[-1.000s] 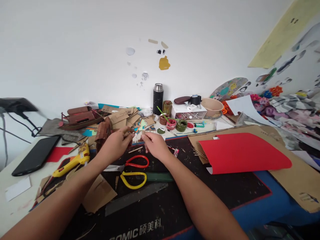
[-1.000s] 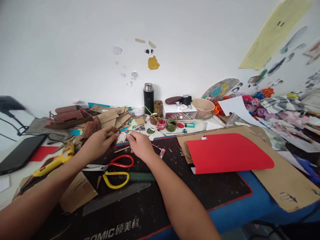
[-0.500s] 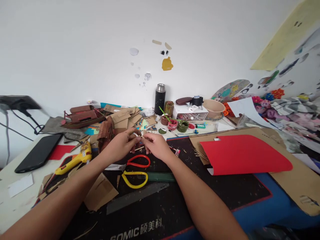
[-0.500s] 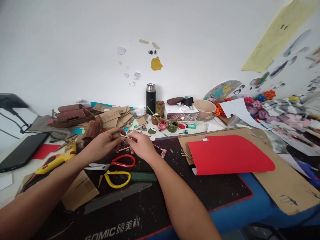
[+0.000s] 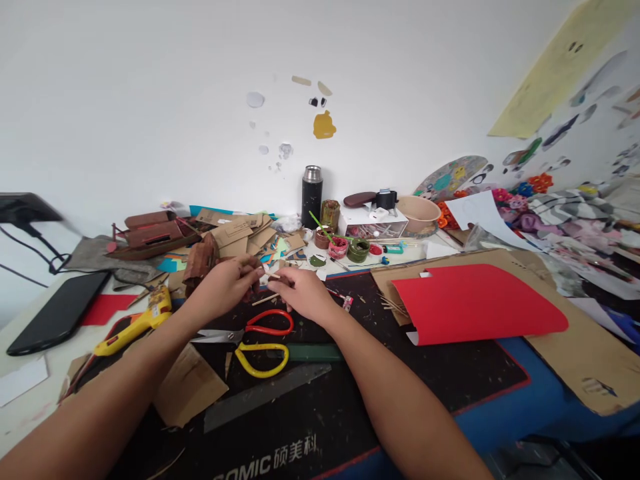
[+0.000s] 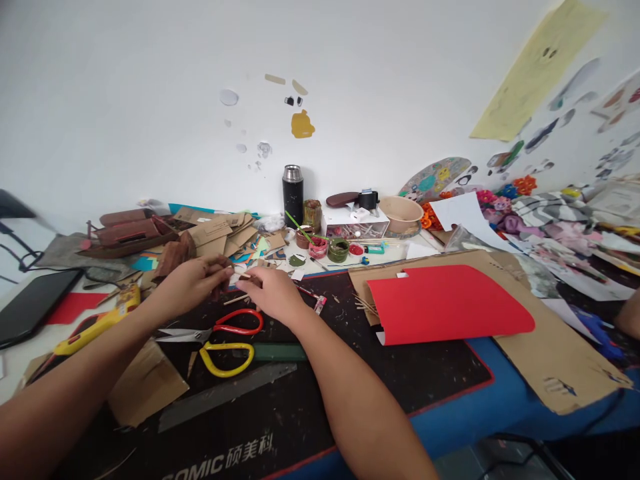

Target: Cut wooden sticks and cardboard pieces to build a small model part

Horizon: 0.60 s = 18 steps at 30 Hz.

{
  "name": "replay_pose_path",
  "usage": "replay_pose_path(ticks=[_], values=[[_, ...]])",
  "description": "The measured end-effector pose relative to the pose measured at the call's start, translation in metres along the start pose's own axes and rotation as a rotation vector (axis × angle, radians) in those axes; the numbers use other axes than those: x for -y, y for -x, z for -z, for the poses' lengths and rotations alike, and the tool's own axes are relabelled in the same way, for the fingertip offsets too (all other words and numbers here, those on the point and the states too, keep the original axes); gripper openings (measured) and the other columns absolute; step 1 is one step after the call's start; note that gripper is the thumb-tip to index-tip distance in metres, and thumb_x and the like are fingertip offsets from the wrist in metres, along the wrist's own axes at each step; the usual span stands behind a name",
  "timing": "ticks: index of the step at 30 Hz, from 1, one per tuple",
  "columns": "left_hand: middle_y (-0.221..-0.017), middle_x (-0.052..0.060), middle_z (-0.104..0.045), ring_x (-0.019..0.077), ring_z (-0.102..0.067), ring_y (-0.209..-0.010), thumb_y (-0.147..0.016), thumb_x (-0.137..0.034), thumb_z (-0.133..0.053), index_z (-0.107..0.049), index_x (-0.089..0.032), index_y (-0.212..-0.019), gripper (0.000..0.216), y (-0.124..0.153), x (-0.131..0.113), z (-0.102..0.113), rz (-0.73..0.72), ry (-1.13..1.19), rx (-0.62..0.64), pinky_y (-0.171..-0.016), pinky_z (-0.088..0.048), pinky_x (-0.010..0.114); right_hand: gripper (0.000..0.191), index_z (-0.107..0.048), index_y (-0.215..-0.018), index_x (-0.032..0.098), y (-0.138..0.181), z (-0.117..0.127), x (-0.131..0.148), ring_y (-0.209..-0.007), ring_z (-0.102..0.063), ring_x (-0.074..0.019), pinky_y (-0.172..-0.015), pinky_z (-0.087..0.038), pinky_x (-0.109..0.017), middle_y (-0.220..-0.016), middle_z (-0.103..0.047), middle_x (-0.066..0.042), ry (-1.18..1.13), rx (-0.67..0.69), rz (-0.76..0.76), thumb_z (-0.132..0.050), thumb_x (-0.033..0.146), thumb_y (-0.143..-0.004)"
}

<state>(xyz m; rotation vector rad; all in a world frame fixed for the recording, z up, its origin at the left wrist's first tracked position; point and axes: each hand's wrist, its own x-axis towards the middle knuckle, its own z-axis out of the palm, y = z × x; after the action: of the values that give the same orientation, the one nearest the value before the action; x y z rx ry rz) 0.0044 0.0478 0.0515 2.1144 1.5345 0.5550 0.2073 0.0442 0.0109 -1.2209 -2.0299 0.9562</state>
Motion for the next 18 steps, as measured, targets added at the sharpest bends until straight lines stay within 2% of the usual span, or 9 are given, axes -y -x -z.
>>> replay_pose_path(ticks=[4,8,14,18], values=[[-0.066,0.004,-0.068,0.0213,-0.063,-0.062,-0.096,-0.056,-0.042,-0.055,-0.025,-0.066,0.045,-0.004,0.005,0.001,0.005,-0.019,-0.073,-0.066,-0.044,0.033,0.022,-0.072,-0.104,0.021,-0.004,-0.001,-0.009,-0.049,-0.061,-0.0127,-0.060,-0.046,-0.023,-0.060,-0.061,0.006,-0.193,-0.057,-0.034,-0.058,0.037,-0.107],[-0.061,0.000,-0.066,0.0207,-0.061,-0.054,-0.093,-0.060,-0.045,-0.056,-0.025,-0.080,0.040,-0.003,0.005,-0.010,0.038,0.121,-0.036,-0.058,-0.045,0.032,0.021,-0.071,-0.098,0.020,-0.008,-0.001,-0.015,-0.045,-0.058,-0.0118,-0.055,-0.044,-0.023,-0.058,-0.060,0.007,-0.241,-0.114,-0.055,-0.060,0.037,-0.106],[-0.061,-0.001,-0.067,0.0209,-0.062,-0.053,-0.091,-0.059,-0.050,-0.062,-0.023,-0.091,0.038,-0.002,0.009,-0.019,0.044,0.182,0.082,-0.055,-0.045,0.031,0.024,-0.071,-0.090,0.020,-0.008,0.007,-0.013,-0.046,-0.057,-0.0123,-0.058,-0.043,-0.023,-0.053,-0.057,0.007,-0.136,-0.113,-0.113,-0.059,0.032,-0.106],[-0.072,0.003,-0.073,0.0217,-0.064,-0.058,-0.092,-0.054,-0.048,-0.066,-0.021,-0.091,0.038,-0.004,0.012,-0.010,0.042,0.101,0.012,-0.062,-0.047,0.032,0.023,-0.076,-0.093,0.020,-0.005,0.013,-0.009,-0.057,-0.063,-0.0147,-0.065,-0.044,-0.025,-0.060,-0.065,0.003,0.045,-0.093,-0.127,-0.060,0.032,-0.105]])
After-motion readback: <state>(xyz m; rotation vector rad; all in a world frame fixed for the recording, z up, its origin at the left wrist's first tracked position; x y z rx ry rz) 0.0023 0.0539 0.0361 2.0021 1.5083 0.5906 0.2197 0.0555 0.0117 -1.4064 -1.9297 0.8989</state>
